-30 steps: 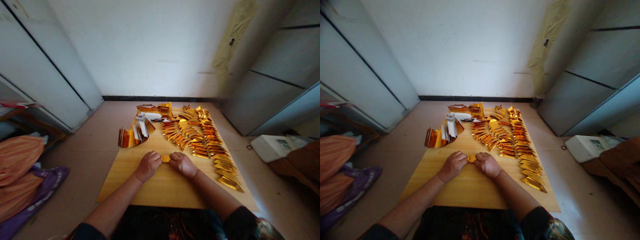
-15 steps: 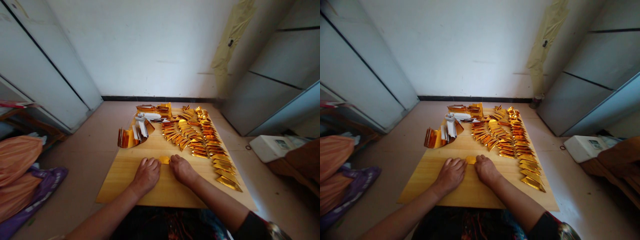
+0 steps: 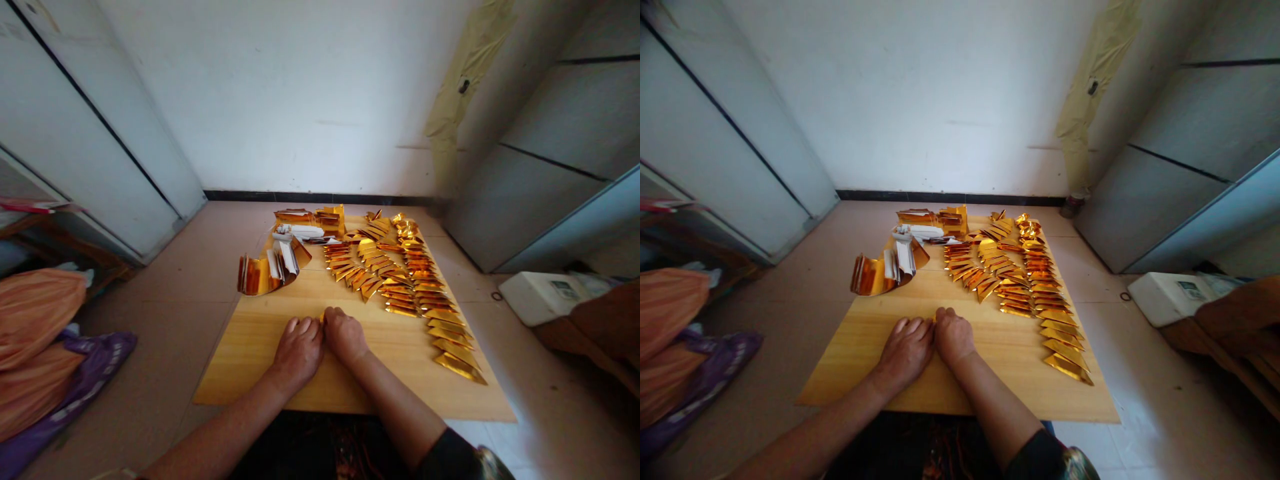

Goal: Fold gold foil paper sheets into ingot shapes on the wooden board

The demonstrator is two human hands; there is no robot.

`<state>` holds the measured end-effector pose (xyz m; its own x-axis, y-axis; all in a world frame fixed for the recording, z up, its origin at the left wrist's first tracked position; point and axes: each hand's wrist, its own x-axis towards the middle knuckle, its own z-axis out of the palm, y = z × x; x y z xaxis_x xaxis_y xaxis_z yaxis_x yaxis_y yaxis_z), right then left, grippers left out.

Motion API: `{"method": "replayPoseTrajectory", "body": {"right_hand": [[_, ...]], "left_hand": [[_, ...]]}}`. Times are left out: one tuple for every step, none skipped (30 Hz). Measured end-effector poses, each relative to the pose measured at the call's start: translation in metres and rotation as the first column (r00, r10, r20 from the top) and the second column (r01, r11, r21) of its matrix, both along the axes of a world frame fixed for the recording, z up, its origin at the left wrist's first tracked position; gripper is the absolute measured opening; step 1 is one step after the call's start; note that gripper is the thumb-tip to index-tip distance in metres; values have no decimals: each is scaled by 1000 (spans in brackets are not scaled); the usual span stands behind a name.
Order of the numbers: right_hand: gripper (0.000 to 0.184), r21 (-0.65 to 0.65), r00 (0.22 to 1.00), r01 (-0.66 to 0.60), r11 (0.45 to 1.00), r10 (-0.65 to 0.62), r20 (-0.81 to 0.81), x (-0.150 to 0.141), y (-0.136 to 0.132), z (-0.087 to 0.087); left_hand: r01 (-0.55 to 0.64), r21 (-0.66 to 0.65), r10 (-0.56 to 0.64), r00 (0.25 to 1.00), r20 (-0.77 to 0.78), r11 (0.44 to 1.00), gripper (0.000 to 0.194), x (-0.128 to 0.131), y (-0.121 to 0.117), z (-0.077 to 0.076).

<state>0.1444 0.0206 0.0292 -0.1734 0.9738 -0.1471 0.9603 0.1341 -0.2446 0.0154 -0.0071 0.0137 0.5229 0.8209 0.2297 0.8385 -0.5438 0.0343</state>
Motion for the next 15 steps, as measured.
{"method": "replayPoseTrajectory", "body": {"right_hand": [[16,0,1000,-3,1000,3,2,2,-1,0],[15,-1,1000,-8,1000,8,4,4,-1,0],[15,-3,1000,-10,1000,10,6,6,-2,0],[15,-7,1000,-8,1000,8,9,9,-3,0],[15,-9,1000,-7,1000,7,10,12,-4,0],[16,-9,1000,-7,1000,7,7,15,-4,0],[16,-10,1000,-8,1000,8,0,18,-5,-1],[16,-11,1000,-12,1000,12,-9,21,-6,-1],[17,-14,1000,-16,1000,15,-18,24,-6,-2],[17,-16,1000,-19,1000,19,-25,26,-6,-3],[18,-20,999,-21,1000,20,-27,29,-5,-4],[19,-24,999,-26,999,25,-27,31,-5,-4],[20,-26,999,-33,999,32,-25,33,-4,-5],[20,-25,999,-40,999,39,-19,35,-4,-5],[19,-20,999,-46,999,46,-10,36,-3,-5]], "left_hand": [[-10,-4,11,1000,3,1000,12,0,0,2],[-18,-7,18,1000,7,1000,12,1,0,3],[-21,-8,21,1000,12,1000,12,1,1,5],[-20,-8,20,1000,19,1000,12,1,2,5],[-19,-6,20,999,27,1000,13,1,3,6],[-16,-3,16,999,34,1000,12,1,4,5],[-11,3,11,999,42,1000,12,0,7,4],[-6,10,5,999,49,1000,12,0,9,3],[0,15,-1,998,56,1000,13,-1,12,1],[8,19,-9,998,61,1000,14,-2,15,0],[15,21,-17,998,67,1000,15,-2,19,-2],[22,22,-24,997,73,1000,14,-2,22,-3],[28,22,-30,996,81,999,13,-2,26,-3],[34,21,-36,995,89,999,12,-1,29,-4],[40,21,-42,994,97,999,10,-1,32,-4]]}}
